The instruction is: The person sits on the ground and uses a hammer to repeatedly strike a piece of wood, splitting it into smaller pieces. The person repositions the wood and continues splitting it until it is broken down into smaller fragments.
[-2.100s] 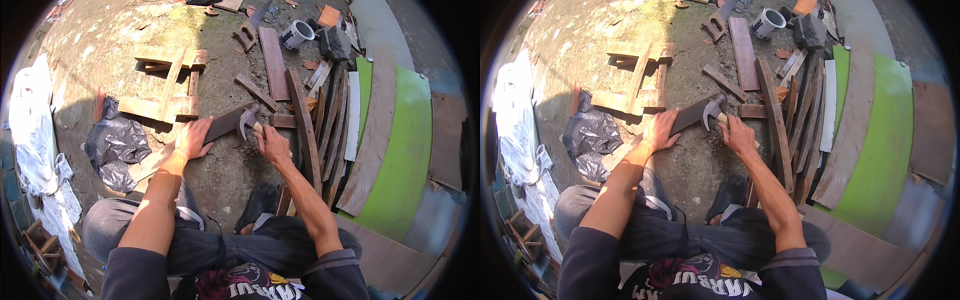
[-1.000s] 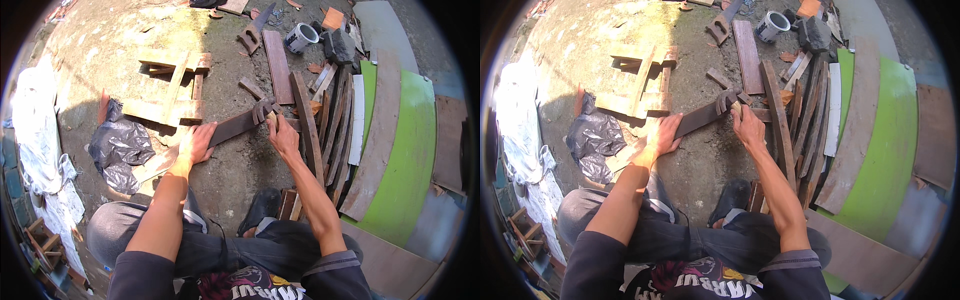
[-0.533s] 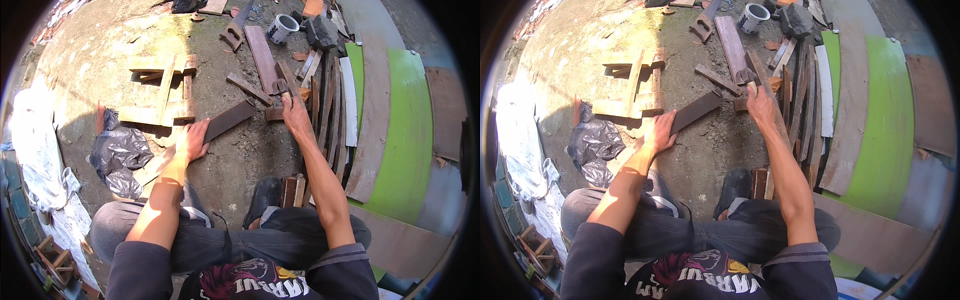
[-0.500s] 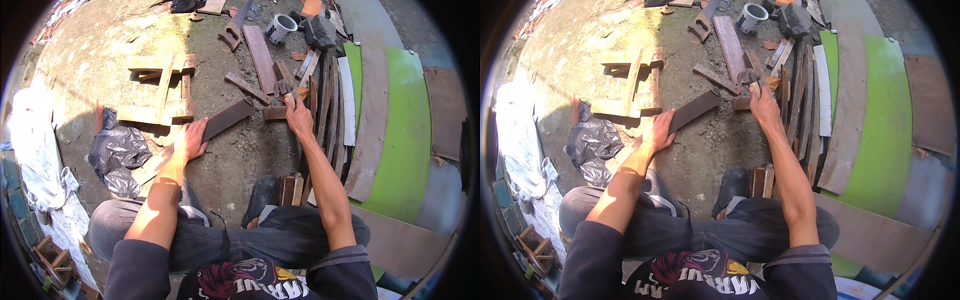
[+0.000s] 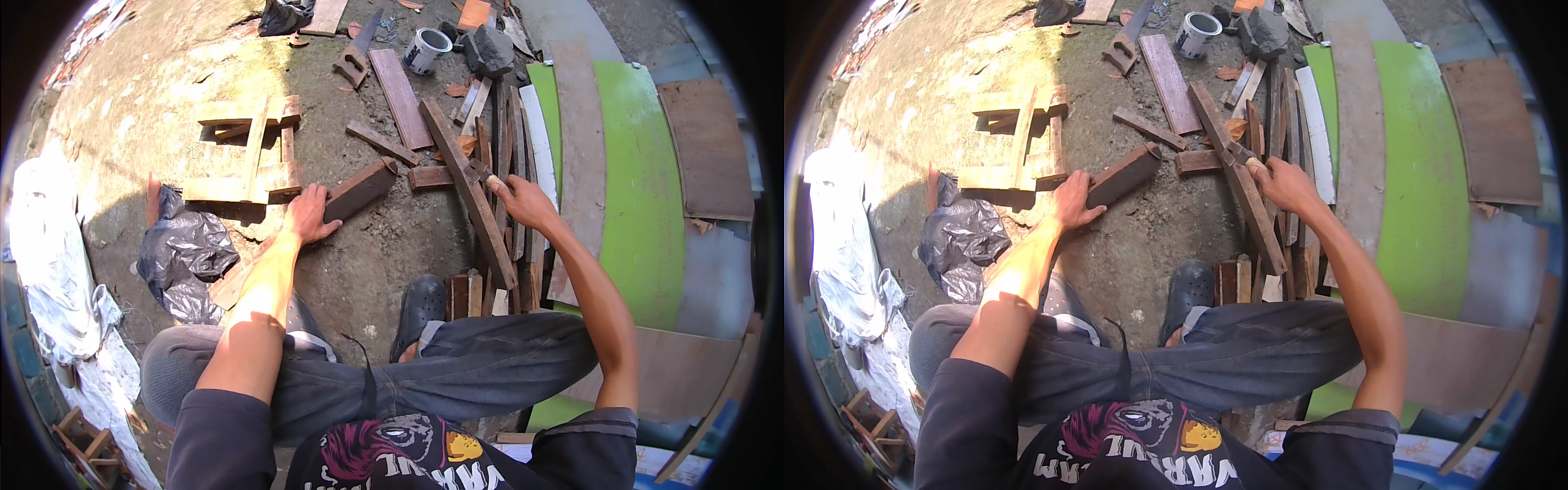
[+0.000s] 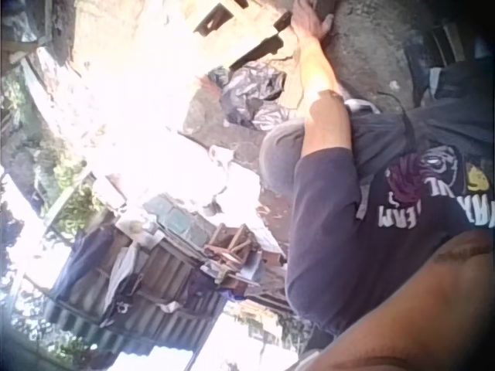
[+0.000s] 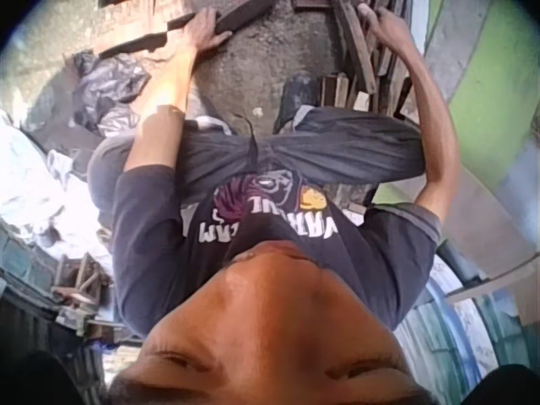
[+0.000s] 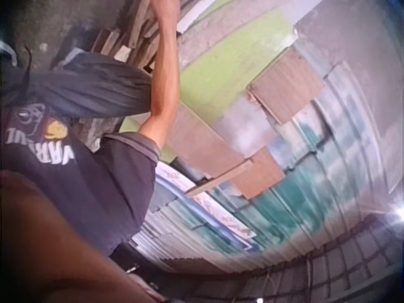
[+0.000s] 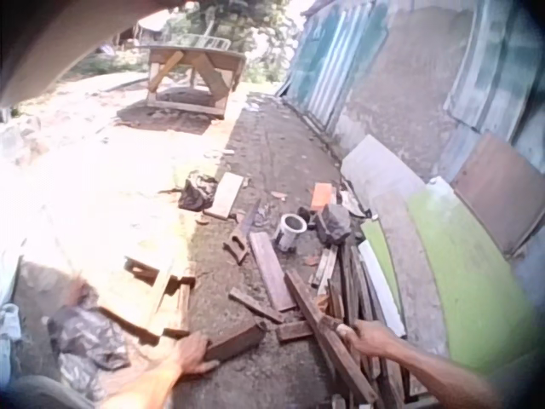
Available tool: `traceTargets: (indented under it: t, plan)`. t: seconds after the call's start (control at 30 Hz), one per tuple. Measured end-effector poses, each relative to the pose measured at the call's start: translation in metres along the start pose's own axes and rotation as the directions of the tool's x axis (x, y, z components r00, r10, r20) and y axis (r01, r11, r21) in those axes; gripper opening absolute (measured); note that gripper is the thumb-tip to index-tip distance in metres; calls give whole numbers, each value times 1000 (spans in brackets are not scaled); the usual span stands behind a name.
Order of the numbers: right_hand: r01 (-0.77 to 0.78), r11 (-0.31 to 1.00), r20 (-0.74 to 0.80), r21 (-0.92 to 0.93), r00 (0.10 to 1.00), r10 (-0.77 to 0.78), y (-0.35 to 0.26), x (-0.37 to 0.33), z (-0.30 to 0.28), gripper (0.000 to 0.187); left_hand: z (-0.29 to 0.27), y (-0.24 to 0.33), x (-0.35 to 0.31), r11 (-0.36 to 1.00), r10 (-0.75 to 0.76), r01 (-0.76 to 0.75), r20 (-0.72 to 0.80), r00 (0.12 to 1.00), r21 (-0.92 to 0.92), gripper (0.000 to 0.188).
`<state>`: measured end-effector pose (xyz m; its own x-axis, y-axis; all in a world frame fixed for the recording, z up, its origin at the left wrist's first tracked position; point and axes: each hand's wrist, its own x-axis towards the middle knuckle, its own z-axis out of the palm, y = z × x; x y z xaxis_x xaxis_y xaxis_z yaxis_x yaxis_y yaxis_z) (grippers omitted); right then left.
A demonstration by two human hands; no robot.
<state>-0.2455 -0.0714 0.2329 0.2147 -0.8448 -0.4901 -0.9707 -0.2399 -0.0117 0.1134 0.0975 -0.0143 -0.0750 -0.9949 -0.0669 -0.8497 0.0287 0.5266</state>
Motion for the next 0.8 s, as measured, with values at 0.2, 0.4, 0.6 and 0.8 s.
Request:
traceTargets:
  t: [0.2,0.4,0.6,0.8]
  plan:
    - [-96,921,94,377,993,65,-24,-31,2,52,20,48,-5,976,-105,93,51,993,199,79]
    - [-86,769,161,633,987,-21,-62,-23,31,53,18,47,-2,944,-139,147,-48,989,296,76]
    - [14,670,27,742,998,-50,-96,0,84,49,10,33,6,968,-161,158,1,987,193,58]
    - [115,751,-86,650,993,-79,-127,32,92,52,18,27,8,985,-171,172,-28,985,30,54]
